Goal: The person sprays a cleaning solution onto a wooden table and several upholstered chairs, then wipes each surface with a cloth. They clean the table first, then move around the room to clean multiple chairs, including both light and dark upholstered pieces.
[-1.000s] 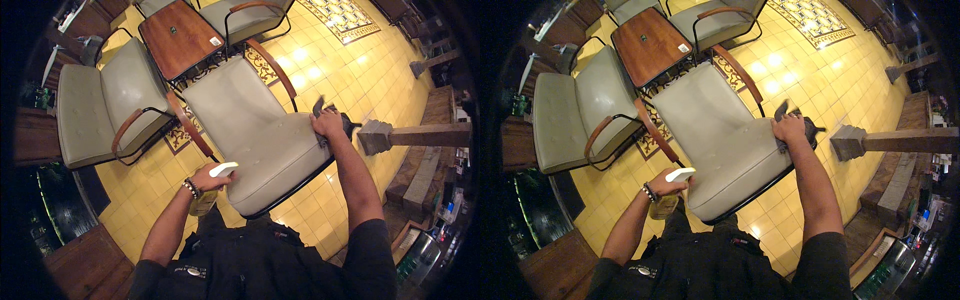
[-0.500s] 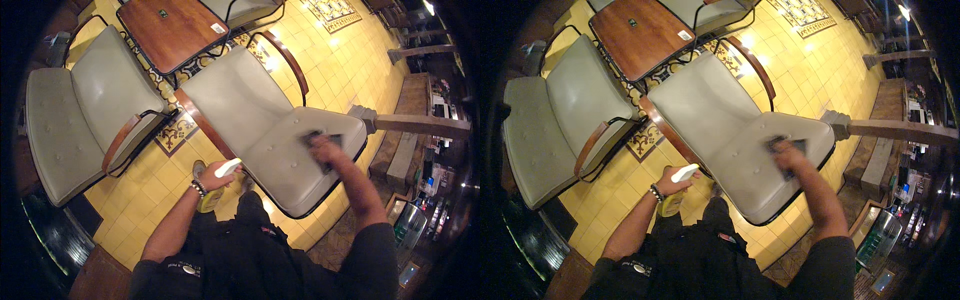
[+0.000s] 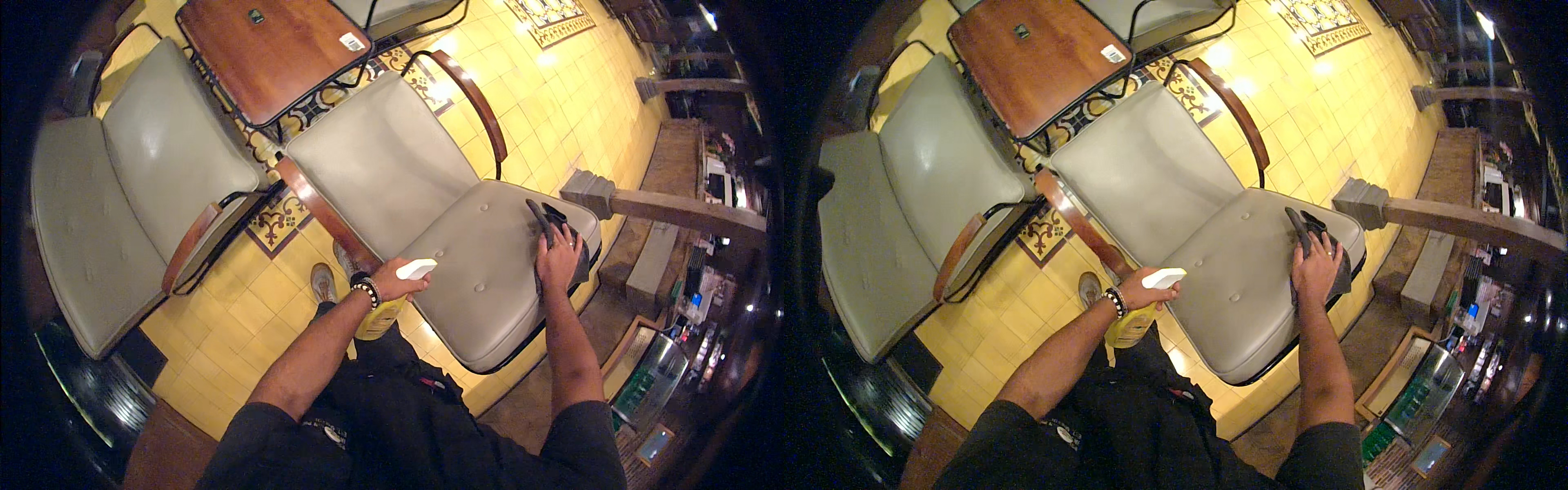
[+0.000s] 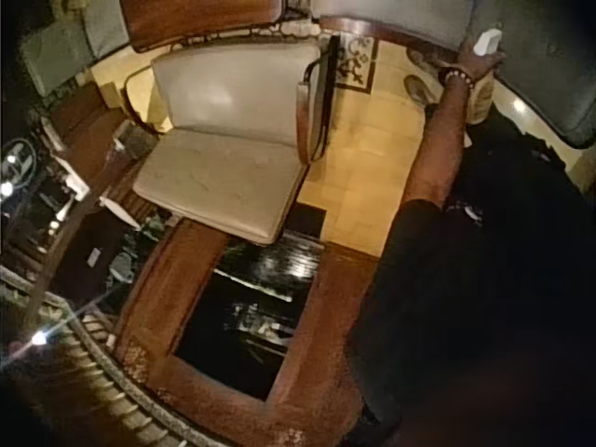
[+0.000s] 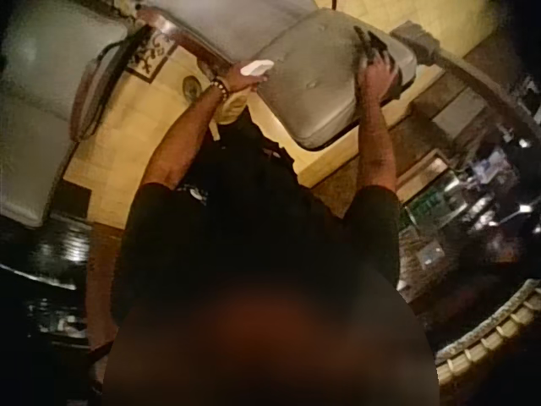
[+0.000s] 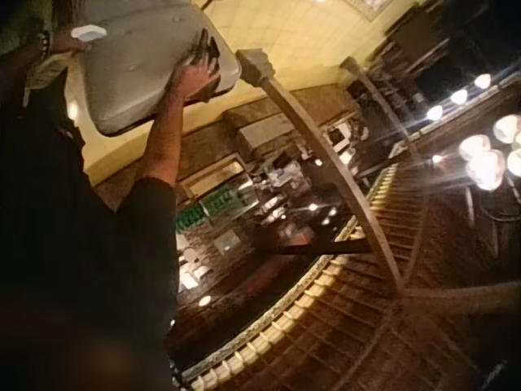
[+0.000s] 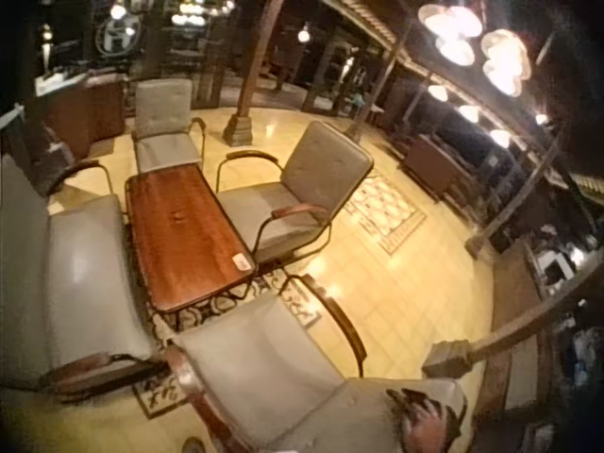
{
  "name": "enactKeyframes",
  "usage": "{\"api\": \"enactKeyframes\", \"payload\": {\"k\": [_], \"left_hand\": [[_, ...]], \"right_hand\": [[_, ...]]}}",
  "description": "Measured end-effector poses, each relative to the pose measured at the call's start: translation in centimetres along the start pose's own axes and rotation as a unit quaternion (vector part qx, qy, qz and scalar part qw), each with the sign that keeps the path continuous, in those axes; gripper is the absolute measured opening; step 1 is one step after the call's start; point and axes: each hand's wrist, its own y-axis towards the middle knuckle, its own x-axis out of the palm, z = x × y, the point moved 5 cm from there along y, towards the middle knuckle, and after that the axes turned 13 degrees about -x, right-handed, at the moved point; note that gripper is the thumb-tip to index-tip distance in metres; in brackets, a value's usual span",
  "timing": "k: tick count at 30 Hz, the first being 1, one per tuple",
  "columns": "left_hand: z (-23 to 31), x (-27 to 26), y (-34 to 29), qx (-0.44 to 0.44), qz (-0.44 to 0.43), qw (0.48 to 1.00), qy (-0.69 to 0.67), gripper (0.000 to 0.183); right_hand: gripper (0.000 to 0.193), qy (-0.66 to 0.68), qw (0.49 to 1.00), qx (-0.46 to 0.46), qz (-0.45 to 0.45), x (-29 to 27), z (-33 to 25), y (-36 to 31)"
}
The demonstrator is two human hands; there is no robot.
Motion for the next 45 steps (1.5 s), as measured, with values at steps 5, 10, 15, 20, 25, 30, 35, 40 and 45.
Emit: {"api": "enactKeyframes", "payload": {"k": [5, 10, 15, 20, 25, 30, 35, 40, 45], "left_hand": [[4.3, -0.4, 3.8, -0.024, 0.022, 0.999, -0.025, 0.029], [10.1, -0.1, 8.5, 0.018, 0.023, 0.996, -0.082, 0.022], [12.3, -1.5, 12.2, -0.039, 0.041, 0.995, -0.077, 0.031], [8.8, -6.6, 10.0, -0.101, 0.092, 0.975, -0.178, 0.046], [6.6, -14.1, 4.2, -0.027, 0.181, 0.954, -0.238, 0.045], [10.4, -19.9, -1.6, 0.103, 0.276, 0.946, -0.133, 0.04], [13.1, -23.6, -3.1, 0.217, 0.309, 0.918, -0.122, 0.05], [13.1, -26.5, -3.1, 0.233, 0.417, 0.877, 0.054, 0.042], [14.0, -26.6, 0.7, 0.244, 0.33, 0.809, 0.421, 0.041]], "right_hand": [[0.043, -0.007, 0.999, 0.009, 0.045, 0.3, 1.0, 0.3], [0.047, 0.024, 0.986, 0.112, 0.121, 0.2, 2.0, 0.3], [0.052, -0.026, 0.995, 0.09, -0.021, 0.5, 3.7, 2.8], [0.065, 0.0, 0.962, 0.04, -0.269, 7.2, 8.8, 13.8], [0.066, -0.007, 0.896, -0.1, -0.432, 18.4, -3.8, 13.6], [0.056, 0.284, 0.708, -0.345, -0.548, 23.3, -27.8, -10.1], [0.061, 0.102, 0.768, -0.43, -0.464, 31.5, -15.3, 1.3], [0.048, -0.013, 0.969, -0.087, -0.231, 32.6, -3.3, 18.4], [0.052, 0.016, 0.838, -0.358, -0.411, 31.4, -23.3, 5.1]]}}
